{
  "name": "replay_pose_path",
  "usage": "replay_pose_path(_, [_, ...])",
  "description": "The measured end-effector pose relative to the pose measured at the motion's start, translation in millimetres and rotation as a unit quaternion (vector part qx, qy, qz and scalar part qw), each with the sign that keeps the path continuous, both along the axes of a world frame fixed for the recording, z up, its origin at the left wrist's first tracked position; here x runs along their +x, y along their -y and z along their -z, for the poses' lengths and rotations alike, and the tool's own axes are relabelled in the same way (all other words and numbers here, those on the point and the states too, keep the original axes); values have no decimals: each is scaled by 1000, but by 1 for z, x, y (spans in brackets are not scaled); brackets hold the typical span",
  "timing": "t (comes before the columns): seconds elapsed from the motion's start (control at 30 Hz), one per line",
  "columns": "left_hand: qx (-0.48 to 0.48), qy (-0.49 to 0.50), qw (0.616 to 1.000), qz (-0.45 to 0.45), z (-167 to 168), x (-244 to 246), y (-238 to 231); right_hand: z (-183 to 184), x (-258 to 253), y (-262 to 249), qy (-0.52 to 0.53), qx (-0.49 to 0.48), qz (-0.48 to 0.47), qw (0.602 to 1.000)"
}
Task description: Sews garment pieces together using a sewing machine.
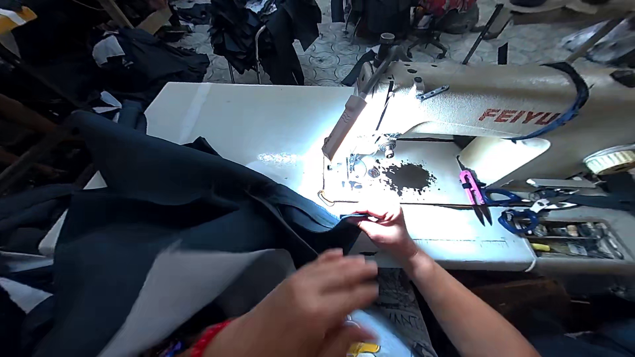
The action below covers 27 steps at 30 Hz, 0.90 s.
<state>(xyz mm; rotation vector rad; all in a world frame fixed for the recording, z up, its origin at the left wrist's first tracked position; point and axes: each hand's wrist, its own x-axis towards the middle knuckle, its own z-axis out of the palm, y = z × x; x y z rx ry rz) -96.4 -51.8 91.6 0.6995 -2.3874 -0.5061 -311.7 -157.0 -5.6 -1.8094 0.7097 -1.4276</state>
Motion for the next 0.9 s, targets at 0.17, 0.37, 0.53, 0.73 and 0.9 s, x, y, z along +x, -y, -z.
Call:
replay_pose_path(0.17, [-34, -88, 953, -287, 67, -35, 50, 2, 2, -12, -5, -23, 53, 998])
replay_pose_path(0.37, [34, -199, 937, -285, 86, -35, 67, 4, 6, -14, 33, 75, 26, 996])
replay_pose_path(0.53, [71, -246, 924, -283, 92, -36, 68, 0, 9, -14, 12, 113, 30, 993])
replay_pose_path(0.73, [50, -305, 910, -275, 99, -34, 69, -11, 17, -14, 3, 120, 39, 992])
replay_pose_path(0.9, [-3, -300, 915, -268, 75, 6, 84, -38, 59, -22, -10, 129, 71, 989])
